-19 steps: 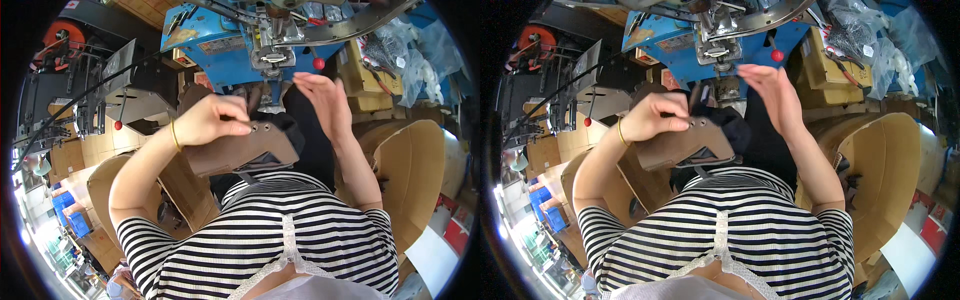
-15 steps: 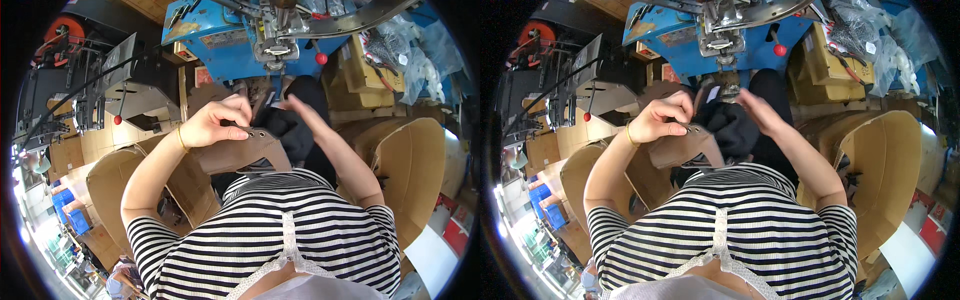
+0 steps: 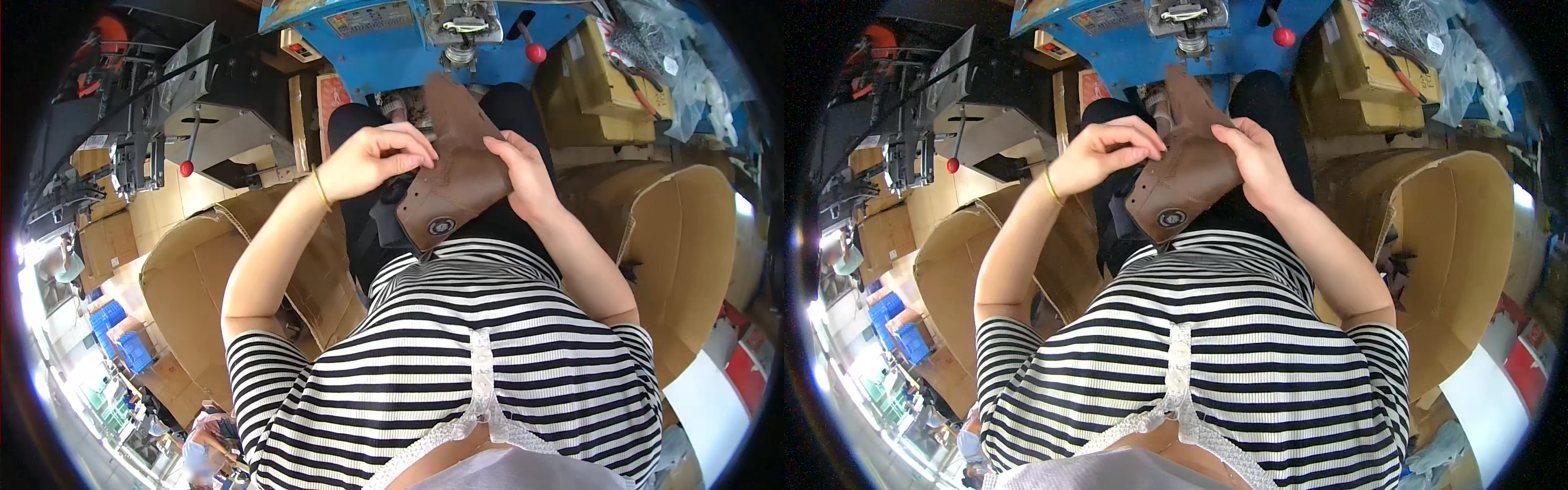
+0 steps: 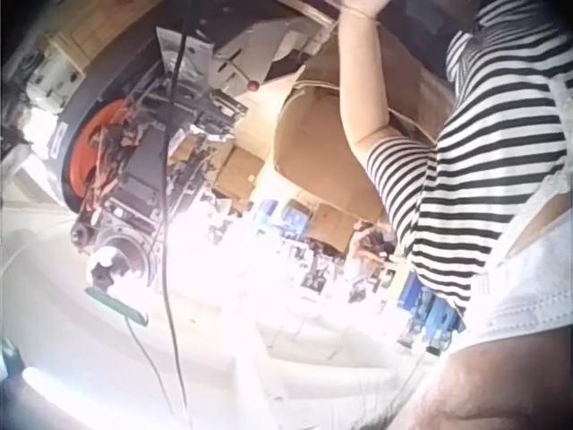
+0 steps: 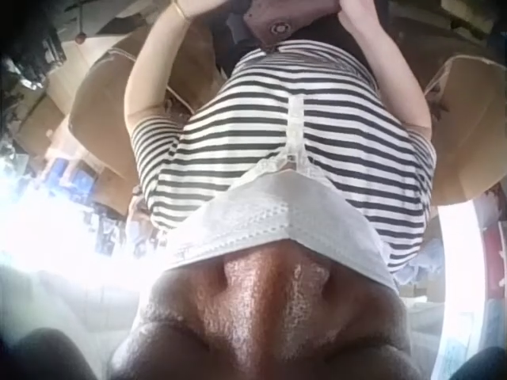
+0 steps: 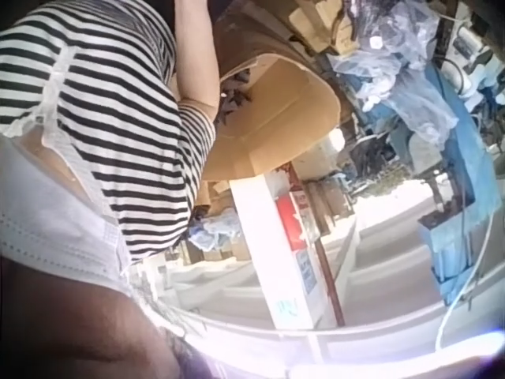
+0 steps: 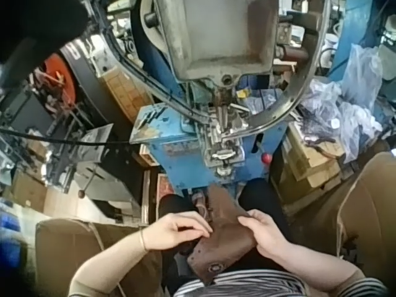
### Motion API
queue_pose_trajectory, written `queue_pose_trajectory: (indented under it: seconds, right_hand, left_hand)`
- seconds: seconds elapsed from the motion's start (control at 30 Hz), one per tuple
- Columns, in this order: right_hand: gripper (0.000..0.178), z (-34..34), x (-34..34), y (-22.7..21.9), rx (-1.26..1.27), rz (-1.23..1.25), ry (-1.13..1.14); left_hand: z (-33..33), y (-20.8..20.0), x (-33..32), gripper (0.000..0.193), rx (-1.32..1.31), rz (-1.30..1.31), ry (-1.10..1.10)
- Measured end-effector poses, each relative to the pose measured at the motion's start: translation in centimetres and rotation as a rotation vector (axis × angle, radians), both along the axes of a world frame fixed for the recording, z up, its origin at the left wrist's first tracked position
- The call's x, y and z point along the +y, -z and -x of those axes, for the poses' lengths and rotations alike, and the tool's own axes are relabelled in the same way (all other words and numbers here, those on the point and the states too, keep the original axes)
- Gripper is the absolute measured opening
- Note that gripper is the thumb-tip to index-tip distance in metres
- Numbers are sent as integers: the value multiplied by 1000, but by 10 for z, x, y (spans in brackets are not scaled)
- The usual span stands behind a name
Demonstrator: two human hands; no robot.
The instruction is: Operating a specialized sewing or lasting machine to process brown leather shoe uppers.
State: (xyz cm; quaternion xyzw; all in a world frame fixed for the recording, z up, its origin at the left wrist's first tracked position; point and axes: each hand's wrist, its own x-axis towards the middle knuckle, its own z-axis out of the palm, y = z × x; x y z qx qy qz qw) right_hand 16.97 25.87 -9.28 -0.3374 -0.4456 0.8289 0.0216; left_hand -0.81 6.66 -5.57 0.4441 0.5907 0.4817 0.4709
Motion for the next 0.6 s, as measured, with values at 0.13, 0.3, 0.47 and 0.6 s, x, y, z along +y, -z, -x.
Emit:
queue_pose_trajectory:
  seconds: [0.13, 0.3, 0.47, 0.6]
  right_hand:
    - [36, -20, 11, -11, -143, 252, -253]
    - [32, -51, 0, 0, -82, 273, 18]
    - [29, -59, -6, -12, -81, 249, 138]
    - [29, -63, -13, -16, -32, 218, 224]
  left_hand:
    - [-44, 34, -18, 15, 42, -36, -259]
    - [-81, 28, -33, 28, 766, -213, -177]
    - [-97, 19, -42, 33, 150, -116, -317]
    - [-113, 22, -31, 35, 485, -80, -370]
